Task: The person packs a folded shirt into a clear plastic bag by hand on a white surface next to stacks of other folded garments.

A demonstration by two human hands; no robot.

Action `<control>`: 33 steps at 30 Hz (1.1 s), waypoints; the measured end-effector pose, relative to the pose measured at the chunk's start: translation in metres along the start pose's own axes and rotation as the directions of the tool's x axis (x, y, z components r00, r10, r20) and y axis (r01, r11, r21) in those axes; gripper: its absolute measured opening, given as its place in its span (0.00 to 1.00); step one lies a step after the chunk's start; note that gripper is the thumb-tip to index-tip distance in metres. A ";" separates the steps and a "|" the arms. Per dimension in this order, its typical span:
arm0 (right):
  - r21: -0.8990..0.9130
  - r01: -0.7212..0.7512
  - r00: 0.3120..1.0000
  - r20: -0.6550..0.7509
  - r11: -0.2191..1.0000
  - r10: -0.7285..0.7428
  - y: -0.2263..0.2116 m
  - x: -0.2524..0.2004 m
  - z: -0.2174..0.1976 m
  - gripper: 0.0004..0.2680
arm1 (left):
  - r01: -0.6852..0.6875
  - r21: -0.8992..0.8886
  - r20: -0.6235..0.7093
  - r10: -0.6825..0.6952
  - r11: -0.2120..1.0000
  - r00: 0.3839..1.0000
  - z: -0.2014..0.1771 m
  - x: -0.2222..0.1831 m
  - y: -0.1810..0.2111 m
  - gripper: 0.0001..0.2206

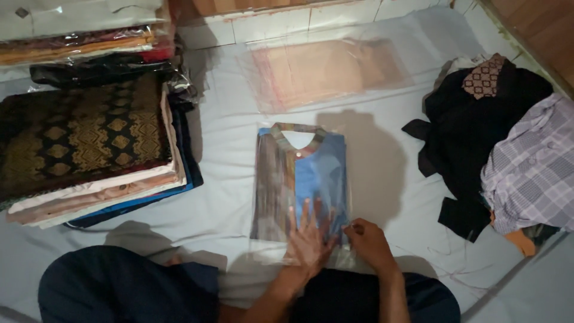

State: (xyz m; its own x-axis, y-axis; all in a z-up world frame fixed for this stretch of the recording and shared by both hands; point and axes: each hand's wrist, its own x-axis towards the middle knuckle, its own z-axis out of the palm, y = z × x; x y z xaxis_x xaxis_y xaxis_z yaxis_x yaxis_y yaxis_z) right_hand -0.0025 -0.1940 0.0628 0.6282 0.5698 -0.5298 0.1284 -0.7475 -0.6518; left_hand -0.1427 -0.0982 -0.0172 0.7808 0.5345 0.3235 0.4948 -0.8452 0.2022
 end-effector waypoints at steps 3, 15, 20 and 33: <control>-0.029 0.040 0.998 -0.037 0.999 -0.041 0.002 -0.001 0.000 0.10 | -0.052 0.054 0.134 0.044 0.997 0.990 -0.008 -0.001 0.002 0.33; 0.031 0.012 0.999 -0.043 0.999 -0.011 -0.026 -0.024 -0.006 0.10 | 0.245 0.375 -0.209 -0.176 0.894 0.962 -0.012 -0.006 -0.037 0.55; 0.016 0.010 0.999 -0.046 1.000 -0.009 -0.021 -0.020 -0.005 0.11 | 0.304 0.397 -0.177 -0.252 0.866 0.951 -0.019 -0.006 -0.036 0.54; 0.008 -0.022 1.000 -0.009 1.000 0.022 -0.024 -0.023 -0.006 0.13 | 0.267 -0.118 0.290 -0.224 0.957 0.930 -0.047 0.005 -0.022 0.41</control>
State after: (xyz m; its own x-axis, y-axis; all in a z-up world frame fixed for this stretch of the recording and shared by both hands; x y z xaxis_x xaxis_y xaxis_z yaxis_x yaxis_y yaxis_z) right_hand -0.0158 -0.1909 0.0940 0.6376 0.5500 -0.5394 0.1081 -0.7572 -0.6442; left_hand -0.1671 -0.0773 0.0234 0.7267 0.6869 -0.0126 0.6364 -0.6662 0.3889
